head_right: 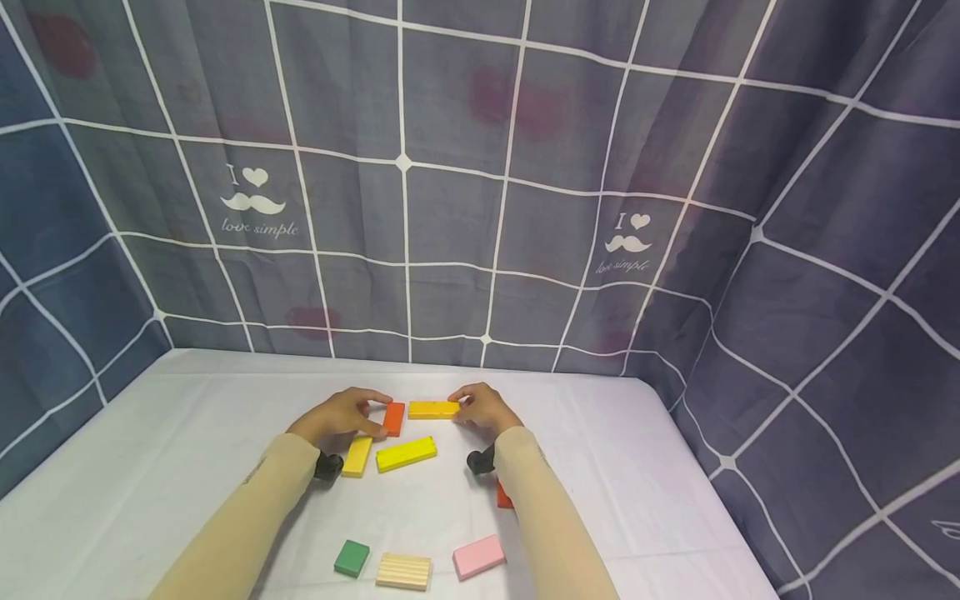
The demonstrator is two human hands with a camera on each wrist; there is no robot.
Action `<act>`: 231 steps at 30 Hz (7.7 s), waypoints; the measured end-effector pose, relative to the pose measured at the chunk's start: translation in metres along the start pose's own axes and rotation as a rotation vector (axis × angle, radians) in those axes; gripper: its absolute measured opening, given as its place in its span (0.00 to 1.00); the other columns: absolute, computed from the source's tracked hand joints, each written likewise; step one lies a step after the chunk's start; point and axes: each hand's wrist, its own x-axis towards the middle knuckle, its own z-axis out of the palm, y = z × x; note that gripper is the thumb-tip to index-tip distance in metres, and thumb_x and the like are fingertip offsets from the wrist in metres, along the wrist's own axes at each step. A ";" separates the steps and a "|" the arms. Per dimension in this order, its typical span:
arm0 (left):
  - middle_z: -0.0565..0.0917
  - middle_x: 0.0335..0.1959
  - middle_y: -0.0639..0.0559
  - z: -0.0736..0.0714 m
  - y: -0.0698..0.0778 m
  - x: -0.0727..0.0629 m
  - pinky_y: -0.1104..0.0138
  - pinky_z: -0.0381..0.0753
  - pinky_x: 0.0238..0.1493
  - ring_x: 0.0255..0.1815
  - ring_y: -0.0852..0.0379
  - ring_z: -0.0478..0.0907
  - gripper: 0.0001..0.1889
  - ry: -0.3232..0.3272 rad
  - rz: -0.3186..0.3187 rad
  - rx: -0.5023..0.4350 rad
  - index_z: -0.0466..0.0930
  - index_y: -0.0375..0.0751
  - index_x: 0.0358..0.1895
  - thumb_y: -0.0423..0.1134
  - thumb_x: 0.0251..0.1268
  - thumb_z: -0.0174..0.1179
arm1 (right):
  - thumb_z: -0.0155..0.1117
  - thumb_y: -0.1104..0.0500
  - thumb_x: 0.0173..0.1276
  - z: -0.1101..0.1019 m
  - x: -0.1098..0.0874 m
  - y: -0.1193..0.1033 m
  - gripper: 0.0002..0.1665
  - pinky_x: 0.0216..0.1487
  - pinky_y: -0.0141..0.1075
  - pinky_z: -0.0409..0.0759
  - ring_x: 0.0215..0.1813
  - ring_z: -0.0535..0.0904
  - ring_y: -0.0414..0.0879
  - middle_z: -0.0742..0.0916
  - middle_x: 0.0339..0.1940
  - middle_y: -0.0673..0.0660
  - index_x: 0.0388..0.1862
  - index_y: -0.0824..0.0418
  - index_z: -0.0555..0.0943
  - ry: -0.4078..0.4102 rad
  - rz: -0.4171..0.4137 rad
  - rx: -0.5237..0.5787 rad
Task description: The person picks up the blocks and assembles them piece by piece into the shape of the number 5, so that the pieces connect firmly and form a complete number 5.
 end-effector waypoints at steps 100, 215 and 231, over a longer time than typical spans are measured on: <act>0.80 0.49 0.44 0.002 0.002 -0.002 0.50 0.77 0.57 0.53 0.45 0.74 0.35 -0.037 -0.003 0.004 0.79 0.44 0.73 0.42 0.63 0.80 | 0.76 0.75 0.60 -0.066 -0.020 0.042 0.22 0.33 0.31 0.70 0.33 0.71 0.42 0.80 0.33 0.50 0.55 0.74 0.86 -0.047 -0.059 -0.018; 0.83 0.54 0.42 -0.025 -0.041 -0.058 0.55 0.77 0.52 0.55 0.44 0.77 0.33 -0.111 0.207 -0.154 0.78 0.33 0.71 0.38 0.65 0.77 | 0.67 0.71 0.70 0.005 -0.036 0.015 0.27 0.41 0.31 0.82 0.38 0.81 0.43 0.86 0.42 0.54 0.66 0.80 0.78 -0.331 -0.214 0.299; 0.79 0.47 0.45 -0.015 -0.041 -0.063 0.64 0.74 0.42 0.39 0.50 0.71 0.37 -0.114 0.156 -0.211 0.80 0.29 0.67 0.27 0.51 0.83 | 0.76 0.75 0.61 0.016 -0.033 0.005 0.24 0.32 0.28 0.73 0.36 0.75 0.41 0.85 0.36 0.51 0.58 0.73 0.86 -0.339 -0.203 0.144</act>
